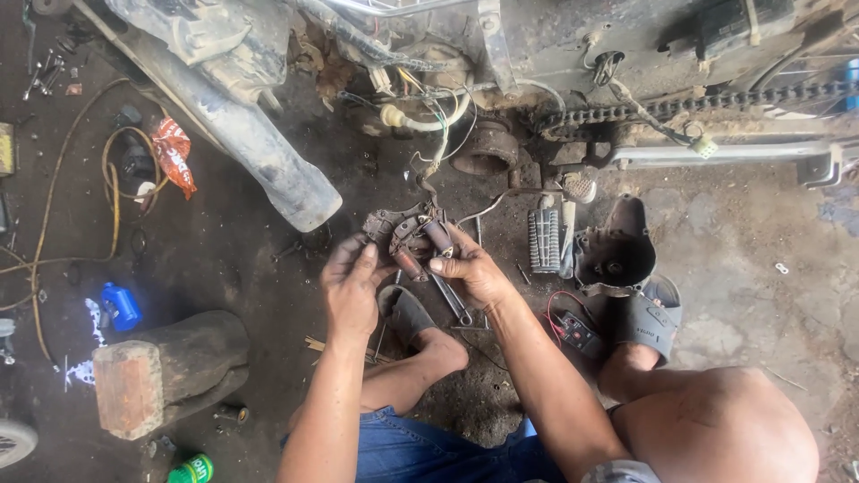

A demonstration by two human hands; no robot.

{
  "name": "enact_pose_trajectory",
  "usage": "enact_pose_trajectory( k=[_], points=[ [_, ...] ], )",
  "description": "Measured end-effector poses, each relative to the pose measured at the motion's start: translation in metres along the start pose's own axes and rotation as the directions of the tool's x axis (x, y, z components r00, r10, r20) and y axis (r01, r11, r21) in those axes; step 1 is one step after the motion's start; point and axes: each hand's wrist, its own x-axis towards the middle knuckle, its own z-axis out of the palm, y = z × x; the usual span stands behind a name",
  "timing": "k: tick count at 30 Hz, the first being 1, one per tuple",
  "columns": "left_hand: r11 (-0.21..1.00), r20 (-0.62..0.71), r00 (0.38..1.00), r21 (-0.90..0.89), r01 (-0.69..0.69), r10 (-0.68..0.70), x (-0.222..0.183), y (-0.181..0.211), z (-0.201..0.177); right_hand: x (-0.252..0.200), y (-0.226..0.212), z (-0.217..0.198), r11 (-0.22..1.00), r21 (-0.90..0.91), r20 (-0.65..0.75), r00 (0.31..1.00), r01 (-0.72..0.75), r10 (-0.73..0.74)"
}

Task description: The person is disassembling the engine cover of a motorcycle using a T-handle wrench to remove and inspect the stator assembly.

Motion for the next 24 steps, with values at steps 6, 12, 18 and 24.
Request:
enact_pose_trajectory(
  k=[6, 12, 18, 24],
  points=[
    [1.0, -0.066, 0.998, 0.004, -0.012, 0.012, 0.011, -0.006, -0.006, 0.01, 0.017, -0.029, 0.998, -0.064, 0.015, 1.0, -0.021, 0.022],
    [0.999, -0.073, 0.997, -0.05, -0.008, 0.004, 0.008, -0.003, -0.004, 0.002, -0.006, 0.002, 0.998, -0.069, 0.048, 0.999, -0.012, 0.015],
    [0.997, -0.086, 0.996, -0.072, -0.025, 0.019, 0.002, 0.005, 0.014, -0.004, -0.017, 0.018, 0.999, -0.054, 0.087, 0.996, 0.0, 0.005],
    [1.0, -0.06, 0.998, -0.014, 0.006, -0.007, 0.005, -0.001, 0.007, -0.001, -0.025, 0.017, 0.991, -0.13, 0.072, 0.997, -0.01, 0.02]
  ],
)
